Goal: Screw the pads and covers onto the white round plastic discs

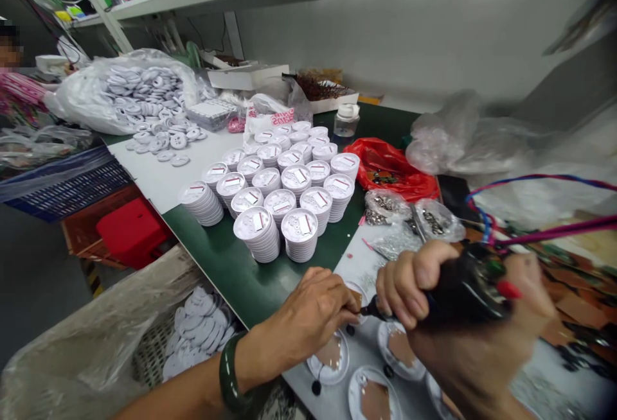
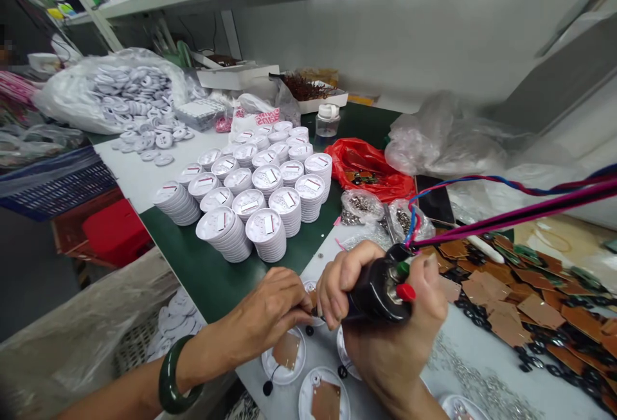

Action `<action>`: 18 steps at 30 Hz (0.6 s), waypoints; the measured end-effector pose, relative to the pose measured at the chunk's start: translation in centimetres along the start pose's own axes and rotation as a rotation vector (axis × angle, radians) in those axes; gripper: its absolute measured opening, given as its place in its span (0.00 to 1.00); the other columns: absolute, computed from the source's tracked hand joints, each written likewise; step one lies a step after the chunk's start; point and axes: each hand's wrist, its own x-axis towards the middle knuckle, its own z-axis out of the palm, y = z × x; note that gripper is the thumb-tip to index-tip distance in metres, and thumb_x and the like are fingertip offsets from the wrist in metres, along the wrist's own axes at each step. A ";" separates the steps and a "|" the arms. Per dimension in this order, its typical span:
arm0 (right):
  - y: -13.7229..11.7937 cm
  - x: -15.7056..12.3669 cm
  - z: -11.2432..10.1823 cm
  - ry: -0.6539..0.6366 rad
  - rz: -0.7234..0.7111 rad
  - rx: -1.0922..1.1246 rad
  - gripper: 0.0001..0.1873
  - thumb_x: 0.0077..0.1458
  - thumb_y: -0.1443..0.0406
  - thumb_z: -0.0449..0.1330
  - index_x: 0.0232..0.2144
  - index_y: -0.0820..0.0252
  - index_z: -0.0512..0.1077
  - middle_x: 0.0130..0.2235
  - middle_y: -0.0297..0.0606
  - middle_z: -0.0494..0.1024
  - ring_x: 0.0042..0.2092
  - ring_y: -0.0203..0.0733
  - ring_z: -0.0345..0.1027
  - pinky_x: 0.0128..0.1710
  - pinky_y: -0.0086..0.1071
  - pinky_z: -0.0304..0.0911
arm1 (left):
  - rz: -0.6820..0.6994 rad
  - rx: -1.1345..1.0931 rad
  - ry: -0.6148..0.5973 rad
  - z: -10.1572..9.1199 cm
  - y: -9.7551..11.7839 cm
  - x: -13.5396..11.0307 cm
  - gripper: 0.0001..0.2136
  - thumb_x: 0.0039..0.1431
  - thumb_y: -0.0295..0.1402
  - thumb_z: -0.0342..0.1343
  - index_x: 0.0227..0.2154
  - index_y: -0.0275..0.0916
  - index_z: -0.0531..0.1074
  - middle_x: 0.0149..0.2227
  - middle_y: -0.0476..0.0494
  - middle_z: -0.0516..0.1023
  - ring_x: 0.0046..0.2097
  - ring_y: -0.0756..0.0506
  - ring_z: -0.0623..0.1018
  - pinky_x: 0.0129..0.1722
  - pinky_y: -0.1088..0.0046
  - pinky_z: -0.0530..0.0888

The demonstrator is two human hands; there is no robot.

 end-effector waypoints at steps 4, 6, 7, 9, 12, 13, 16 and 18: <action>0.0 -0.4 0.2 -0.007 -0.002 -0.002 0.31 0.59 0.41 0.53 0.20 0.58 0.74 0.14 0.33 0.65 0.16 0.37 0.60 0.19 0.33 0.60 | -0.013 -0.032 0.008 0.0 0.5 -0.5 0.05 0.70 0.25 0.55 0.36 0.38 0.72 0.36 0.49 0.77 0.42 0.47 0.75 0.50 0.68 0.68; 0.1 -0.5 0.2 -0.015 0.008 0.003 0.32 0.59 0.40 0.53 0.20 0.58 0.74 0.15 0.33 0.65 0.16 0.37 0.60 0.19 0.33 0.60 | -0.008 -0.058 0.015 0.2 0.6 -0.7 0.08 0.70 0.23 0.52 0.35 0.38 0.72 0.36 0.49 0.77 0.41 0.47 0.75 0.51 0.67 0.67; 0.1 -0.6 0.2 -0.016 0.017 0.007 0.32 0.59 0.40 0.53 0.20 0.58 0.74 0.15 0.33 0.65 0.16 0.37 0.60 0.19 0.33 0.60 | -0.007 -0.069 0.017 0.3 0.6 -0.8 0.08 0.70 0.22 0.51 0.35 0.38 0.72 0.36 0.49 0.77 0.41 0.47 0.75 0.51 0.67 0.67; 0.1 -0.7 0.3 -0.028 0.041 0.010 0.31 0.58 0.40 0.53 0.21 0.58 0.74 0.15 0.33 0.66 0.16 0.37 0.59 0.19 0.33 0.60 | -0.013 -0.083 0.009 0.4 0.6 -1.1 0.08 0.71 0.23 0.51 0.36 0.38 0.73 0.36 0.48 0.78 0.41 0.47 0.76 0.53 0.66 0.67; 0.3 -0.9 0.7 -0.055 0.078 0.013 0.29 0.56 0.41 0.57 0.21 0.58 0.74 0.15 0.33 0.67 0.16 0.37 0.59 0.17 0.32 0.59 | -0.032 -0.053 -0.004 0.0 0.9 -2.2 0.09 0.72 0.24 0.49 0.42 0.39 0.74 0.39 0.48 0.80 0.43 0.46 0.77 0.58 0.63 0.65; 0.4 -1.0 0.8 -0.066 0.089 0.013 0.29 0.56 0.41 0.57 0.20 0.58 0.74 0.15 0.33 0.66 0.16 0.37 0.59 0.17 0.32 0.58 | -0.041 -0.025 0.000 -0.2 1.1 -2.8 0.11 0.72 0.24 0.47 0.46 0.40 0.74 0.41 0.47 0.80 0.44 0.46 0.78 0.59 0.62 0.64; 1.4 -1.5 1.0 -0.087 0.105 0.015 0.28 0.56 0.42 0.57 0.20 0.58 0.74 0.14 0.33 0.66 0.16 0.37 0.59 0.19 0.32 0.59 | -0.023 0.078 0.041 -0.7 1.3 -5.2 0.15 0.73 0.24 0.44 0.53 0.42 0.71 0.45 0.46 0.81 0.49 0.45 0.78 0.65 0.59 0.60; 2.4 -1.9 1.1 -0.099 0.107 0.023 0.30 0.57 0.40 0.55 0.21 0.57 0.74 0.14 0.32 0.66 0.17 0.36 0.58 0.19 0.31 0.58 | 0.051 0.150 0.013 -0.6 0.9 -7.0 0.15 0.72 0.25 0.45 0.54 0.42 0.71 0.49 0.47 0.82 0.56 0.45 0.76 0.69 0.58 0.56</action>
